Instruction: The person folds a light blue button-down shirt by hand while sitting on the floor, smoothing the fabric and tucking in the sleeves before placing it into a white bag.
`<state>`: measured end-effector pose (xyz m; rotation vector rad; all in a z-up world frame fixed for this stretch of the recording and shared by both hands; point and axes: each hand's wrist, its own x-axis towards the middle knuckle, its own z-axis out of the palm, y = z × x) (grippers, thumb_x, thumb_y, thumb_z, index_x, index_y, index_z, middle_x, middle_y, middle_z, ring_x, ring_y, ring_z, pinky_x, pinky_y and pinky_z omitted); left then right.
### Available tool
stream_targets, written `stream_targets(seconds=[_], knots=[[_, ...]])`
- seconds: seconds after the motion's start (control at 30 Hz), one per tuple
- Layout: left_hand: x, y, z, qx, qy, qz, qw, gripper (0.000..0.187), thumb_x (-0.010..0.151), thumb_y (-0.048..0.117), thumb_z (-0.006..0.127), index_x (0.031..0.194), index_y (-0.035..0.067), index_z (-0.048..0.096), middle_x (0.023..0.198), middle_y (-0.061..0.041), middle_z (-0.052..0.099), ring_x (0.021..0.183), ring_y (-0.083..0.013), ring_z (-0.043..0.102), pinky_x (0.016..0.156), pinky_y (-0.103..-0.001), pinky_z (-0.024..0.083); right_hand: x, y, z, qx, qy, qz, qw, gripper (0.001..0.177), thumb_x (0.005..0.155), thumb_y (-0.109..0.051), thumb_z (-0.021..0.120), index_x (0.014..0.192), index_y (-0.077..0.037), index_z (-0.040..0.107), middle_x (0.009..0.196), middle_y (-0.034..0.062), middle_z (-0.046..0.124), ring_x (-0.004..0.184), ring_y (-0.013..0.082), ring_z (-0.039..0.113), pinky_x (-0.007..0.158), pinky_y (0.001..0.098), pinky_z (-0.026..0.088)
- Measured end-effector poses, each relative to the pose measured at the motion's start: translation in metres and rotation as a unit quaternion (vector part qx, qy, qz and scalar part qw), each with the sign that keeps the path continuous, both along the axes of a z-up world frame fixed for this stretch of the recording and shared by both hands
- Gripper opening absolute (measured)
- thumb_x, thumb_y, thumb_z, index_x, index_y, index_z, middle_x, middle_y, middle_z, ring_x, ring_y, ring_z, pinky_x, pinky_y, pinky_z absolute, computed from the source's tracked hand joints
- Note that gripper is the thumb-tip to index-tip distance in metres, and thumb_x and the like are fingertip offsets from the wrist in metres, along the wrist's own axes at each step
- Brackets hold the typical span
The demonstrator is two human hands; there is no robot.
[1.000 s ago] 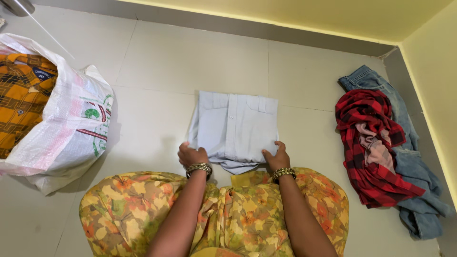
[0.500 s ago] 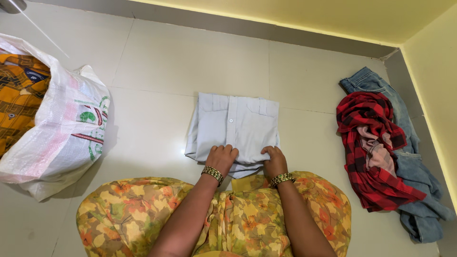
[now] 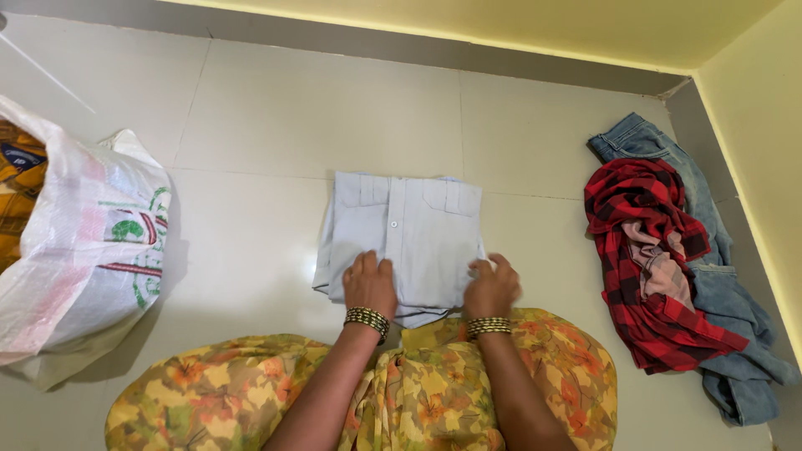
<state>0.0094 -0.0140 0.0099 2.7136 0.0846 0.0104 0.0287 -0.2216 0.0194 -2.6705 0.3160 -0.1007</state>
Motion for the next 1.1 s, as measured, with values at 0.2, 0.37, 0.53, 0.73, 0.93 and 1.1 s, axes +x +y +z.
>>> stream_targets(seconds=[0.2,0.37,0.53,0.73,0.93,1.1], knots=[[0.04,-0.027,-0.035,-0.081,-0.038,-0.067,0.994,0.048,0.095,0.015,0.051,0.143,0.01,0.053,0.163,-0.012,0.036,0.153,-0.0304,0.027,0.122,-0.048,0.024,0.031,0.055,-0.065,0.072,-0.116,0.22,0.966,0.04,0.097,-0.006,0.05,0.135,-0.006,0.062,0.151,0.0164,0.053,0.145,0.0319,0.044,0.12,0.0443,0.037],[0.035,-0.007,-0.043,0.029,0.037,-0.108,0.993,0.06,0.1,0.031,0.047,0.157,0.017,0.035,0.169,-0.005,0.021,0.156,-0.0248,0.015,0.125,-0.044,0.014,0.02,0.06,-0.053,-0.14,0.093,0.271,0.948,0.058,0.104,-0.04,0.038,0.156,-0.013,0.033,0.168,0.0068,0.025,0.155,0.0257,0.018,0.122,0.0481,0.015],[0.038,0.009,-0.01,0.088,0.168,0.004,0.982,0.077,0.097,0.06,0.037,0.161,0.021,0.017,0.17,-0.003,0.006,0.156,-0.0241,0.001,0.124,-0.049,0.002,0.039,0.046,-0.029,-0.201,0.201,0.144,0.948,0.081,0.099,-0.065,0.027,0.162,-0.017,0.012,0.171,0.0066,0.004,0.156,0.0254,0.004,0.124,0.0485,0.004],[0.051,0.024,-0.009,0.07,0.149,0.107,0.981,0.079,0.098,0.055,0.043,0.16,0.01,0.02,0.17,-0.01,0.008,0.156,-0.0271,0.003,0.122,-0.054,0.002,0.059,0.029,-0.034,-0.161,0.251,-0.014,0.954,0.08,0.101,-0.062,0.031,0.161,-0.013,0.016,0.17,0.0112,0.002,0.157,0.0296,0.001,0.123,0.0534,0.002],[0.082,-0.004,-0.043,0.002,0.003,-0.036,0.999,0.07,0.101,0.045,0.044,0.16,0.011,0.029,0.17,-0.012,0.017,0.156,-0.0281,0.011,0.124,-0.05,0.008,0.077,0.062,-0.093,-0.155,0.019,0.222,0.963,0.064,0.103,-0.035,0.037,0.163,-0.014,0.031,0.174,0.006,0.016,0.162,0.0253,0.012,0.129,0.0462,0.01],[0.089,0.011,-0.036,0.068,0.126,-0.021,0.99,0.079,0.098,0.059,0.04,0.16,0.014,0.021,0.17,-0.003,0.012,0.156,-0.0251,0.007,0.125,-0.05,0.005,0.091,0.064,-0.064,-0.172,0.156,0.226,0.946,0.071,0.101,-0.05,0.034,0.161,-0.014,0.019,0.171,0.0033,0.006,0.157,0.0227,0.006,0.124,0.0479,0.005]])
